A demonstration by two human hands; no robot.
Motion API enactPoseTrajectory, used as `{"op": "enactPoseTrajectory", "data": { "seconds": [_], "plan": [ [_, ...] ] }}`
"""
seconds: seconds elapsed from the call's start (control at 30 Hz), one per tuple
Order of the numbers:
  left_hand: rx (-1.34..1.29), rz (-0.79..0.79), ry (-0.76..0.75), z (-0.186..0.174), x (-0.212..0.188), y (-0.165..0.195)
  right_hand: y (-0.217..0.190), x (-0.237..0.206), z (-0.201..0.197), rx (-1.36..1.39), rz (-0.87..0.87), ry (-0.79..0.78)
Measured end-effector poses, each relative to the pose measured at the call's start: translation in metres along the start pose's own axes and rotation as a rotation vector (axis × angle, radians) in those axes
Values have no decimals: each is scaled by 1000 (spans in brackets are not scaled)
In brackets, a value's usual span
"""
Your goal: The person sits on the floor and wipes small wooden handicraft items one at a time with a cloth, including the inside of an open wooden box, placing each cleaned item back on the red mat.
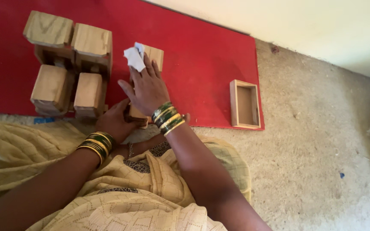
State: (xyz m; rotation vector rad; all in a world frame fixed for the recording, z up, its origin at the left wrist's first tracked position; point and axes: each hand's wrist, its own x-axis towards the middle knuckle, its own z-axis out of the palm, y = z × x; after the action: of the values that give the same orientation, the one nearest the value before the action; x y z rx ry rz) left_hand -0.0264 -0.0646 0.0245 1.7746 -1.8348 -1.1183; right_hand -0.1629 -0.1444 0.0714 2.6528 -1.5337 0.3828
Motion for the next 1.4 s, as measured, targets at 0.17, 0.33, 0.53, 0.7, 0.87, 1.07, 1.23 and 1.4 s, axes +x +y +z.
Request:
{"op": "enactPoseTrajectory", "data": {
  "seconds": [0.17, 0.33, 0.53, 0.7, 0.87, 1.07, 1.23, 1.4],
  "plan": [
    [5, 57, 79, -2, -5, 4, 10, 26, 4, -53, 113, -217],
    [93, 13, 66, 0, -6, 5, 69, 28, 25, 48, 224, -7],
    [71, 53, 120, 4, -3, 2, 133, 14, 71, 849, 517, 479],
    [50, 55, 102, 3, -4, -1, 117, 5, 91, 891, 689, 205],
    [82, 46, 93, 3, -3, -2, 110, -7, 104, 1212, 766, -2],
    [93, 55, 80, 5, 3, -7, 105, -25, 108, 660, 729, -36],
    [170, 180, 165, 8, 5, -12, 90, -41, 95, 561, 759, -307],
    [79, 103, 109, 9, 4, -13, 64, -61, 71, 461, 571, -516]
  ]
}}
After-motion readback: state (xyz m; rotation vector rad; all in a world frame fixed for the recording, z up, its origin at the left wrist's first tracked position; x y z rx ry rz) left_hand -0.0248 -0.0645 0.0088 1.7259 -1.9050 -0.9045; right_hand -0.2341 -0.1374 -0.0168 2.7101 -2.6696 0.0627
